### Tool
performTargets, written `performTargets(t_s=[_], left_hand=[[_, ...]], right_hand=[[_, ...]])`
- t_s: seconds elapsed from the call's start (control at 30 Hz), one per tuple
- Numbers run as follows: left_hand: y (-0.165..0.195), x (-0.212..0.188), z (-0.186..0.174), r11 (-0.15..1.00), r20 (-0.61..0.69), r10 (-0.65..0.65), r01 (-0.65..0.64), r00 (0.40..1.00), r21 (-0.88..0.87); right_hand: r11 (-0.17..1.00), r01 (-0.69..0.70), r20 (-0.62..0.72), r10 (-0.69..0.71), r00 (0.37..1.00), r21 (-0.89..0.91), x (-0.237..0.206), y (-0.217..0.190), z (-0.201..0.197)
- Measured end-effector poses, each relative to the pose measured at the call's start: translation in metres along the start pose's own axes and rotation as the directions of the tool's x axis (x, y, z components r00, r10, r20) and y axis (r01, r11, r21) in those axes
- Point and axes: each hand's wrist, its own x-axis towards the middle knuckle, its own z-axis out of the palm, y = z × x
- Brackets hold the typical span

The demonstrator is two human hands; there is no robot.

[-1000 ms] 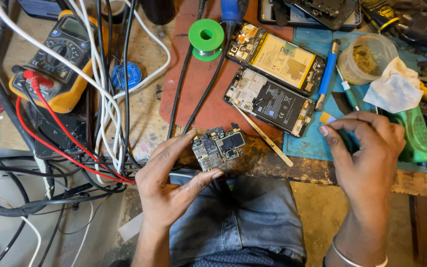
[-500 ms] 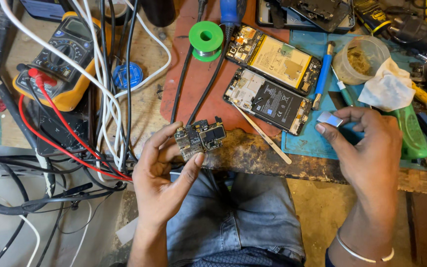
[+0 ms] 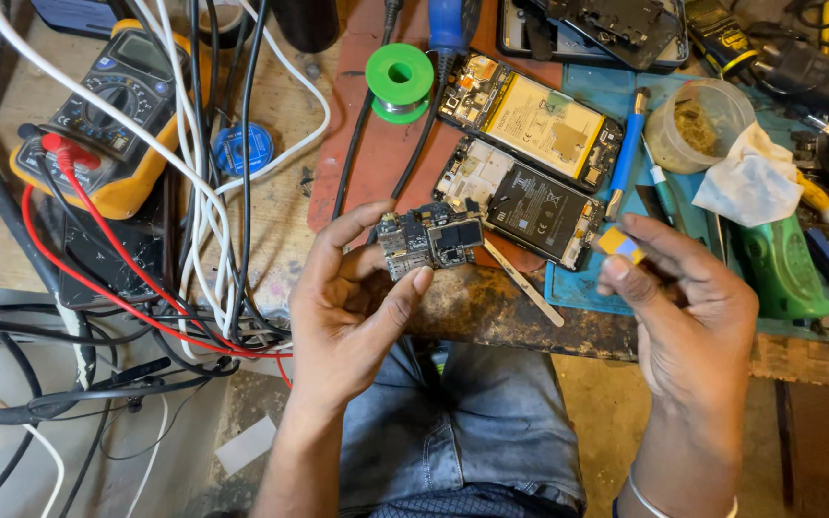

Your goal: The person cleans a small circuit board with a white wipe, then uses tweezers to place a small blue component onto the board. They then pick up a disassembled smartphone, remove the motherboard, and place the cleaned circuit board into the phone chassis.

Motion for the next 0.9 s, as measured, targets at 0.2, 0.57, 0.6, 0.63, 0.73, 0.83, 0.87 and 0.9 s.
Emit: performTargets(t_s=[0.2, 0.57, 0.6, 0.63, 0.73, 0.83, 0.87, 0.9], left_hand=[[0.003, -0.004, 0.008, 0.984, 0.003, -0.025, 0.024, 1.000, 0.175], [0.007, 0.001, 0.009, 0.982, 0.001, -0.063, 0.062, 0.998, 0.178], [0.007, 0.000, 0.009, 0.983, 0.003, -0.066, 0.064, 0.998, 0.171], [0.007, 0.000, 0.008, 0.980, 0.004, -0.069, 0.067, 0.998, 0.185], [0.008, -0.002, 0.008, 0.977, 0.001, -0.083, 0.081, 0.997, 0.199], [0.007, 0.000, 0.009, 0.984, 0.004, -0.062, 0.061, 0.998, 0.166], [0.007, 0.000, 0.008, 0.985, 0.003, -0.057, 0.056, 0.998, 0.161], [0.007, -0.001, 0.008, 0.986, 0.002, -0.059, 0.058, 0.998, 0.156]], right_hand=[[0.997, -0.075, 0.098, 0.077, 0.992, -0.022, 0.003, -0.003, 0.020], [0.981, -0.178, -0.006, 0.179, 0.984, 0.075, 0.017, -0.006, 0.016], [0.975, -0.197, -0.012, 0.199, 0.980, 0.100, 0.017, -0.006, 0.016], [0.978, -0.189, -0.010, 0.191, 0.982, 0.091, 0.017, -0.006, 0.015], [0.984, -0.175, -0.018, 0.175, 0.984, 0.018, 0.015, -0.004, 0.016], [0.987, -0.121, -0.023, 0.120, 0.993, -0.104, 0.015, -0.002, 0.019], [0.988, -0.095, -0.005, 0.095, 0.995, -0.124, 0.014, -0.002, 0.020], [0.987, -0.075, 0.010, 0.077, 0.997, -0.144, 0.013, -0.002, 0.021]])
